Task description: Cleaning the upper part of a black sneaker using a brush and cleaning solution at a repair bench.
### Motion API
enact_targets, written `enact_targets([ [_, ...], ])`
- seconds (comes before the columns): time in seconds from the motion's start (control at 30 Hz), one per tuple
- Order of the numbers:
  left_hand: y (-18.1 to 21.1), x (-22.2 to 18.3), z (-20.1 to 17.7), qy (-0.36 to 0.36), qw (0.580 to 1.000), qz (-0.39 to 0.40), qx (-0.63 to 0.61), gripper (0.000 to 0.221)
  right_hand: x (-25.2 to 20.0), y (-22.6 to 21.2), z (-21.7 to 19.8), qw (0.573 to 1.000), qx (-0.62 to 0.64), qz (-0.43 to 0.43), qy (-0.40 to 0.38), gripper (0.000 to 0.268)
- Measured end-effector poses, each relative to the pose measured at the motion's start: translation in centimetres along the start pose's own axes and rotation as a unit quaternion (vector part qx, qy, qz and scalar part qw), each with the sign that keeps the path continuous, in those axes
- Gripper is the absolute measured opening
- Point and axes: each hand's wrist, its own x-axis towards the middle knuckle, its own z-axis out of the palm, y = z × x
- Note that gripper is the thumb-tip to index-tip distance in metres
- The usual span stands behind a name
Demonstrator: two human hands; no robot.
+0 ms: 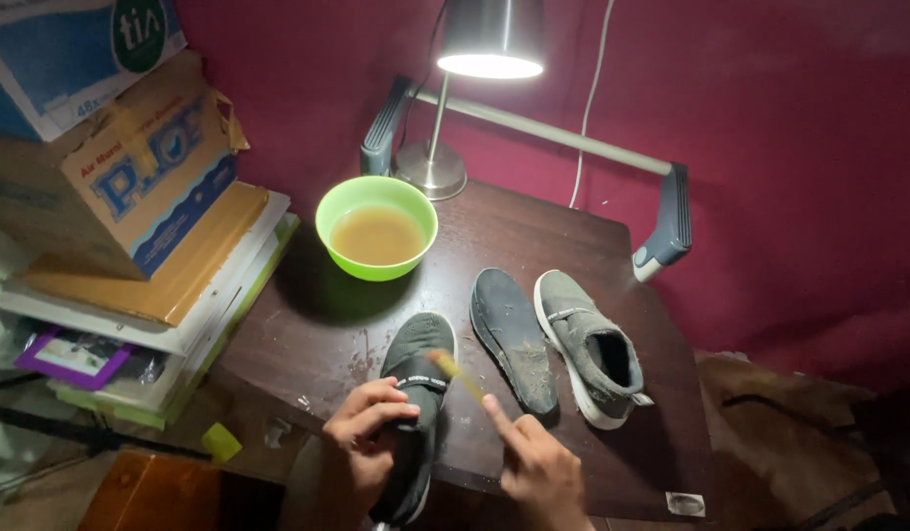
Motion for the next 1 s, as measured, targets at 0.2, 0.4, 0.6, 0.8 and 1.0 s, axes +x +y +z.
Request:
enact_targets([
  [0.2,-0.8,-0.3,1.6,0.078,0.994,0.047,0.052,0.035,-0.3,1.8,-1.6,0.956,0.195,0.093,0.199,0.052],
  [0.4,-4.0,1.3,1.5,0.125,0.978,-0.105,-0.134,0.038,-3.8,0.5,-1.5,0.901,0.383,0.203,0.014,0.067],
  [0.6,-8.8,0.5,1.4,0.129,0.957,-0.188,-0.182,0.034,-3.3,1.8,2.9,0.941,0.329,-0.082,0.016,0.092],
  [0.8,-6.1,0.8,-2.3,0.076,0.942,-0.263,-0.196,0.032,-4.1,2.6,1.1,0.91,0.407,0.071,0.046,0.056],
  [1.0,-5.2,-3.5,-5.7,0.0,0.949,-0.295,-0.11,0.076,-4.1,-0.4,4.5,0.902,0.423,-0.07,-0.05,0.083],
])
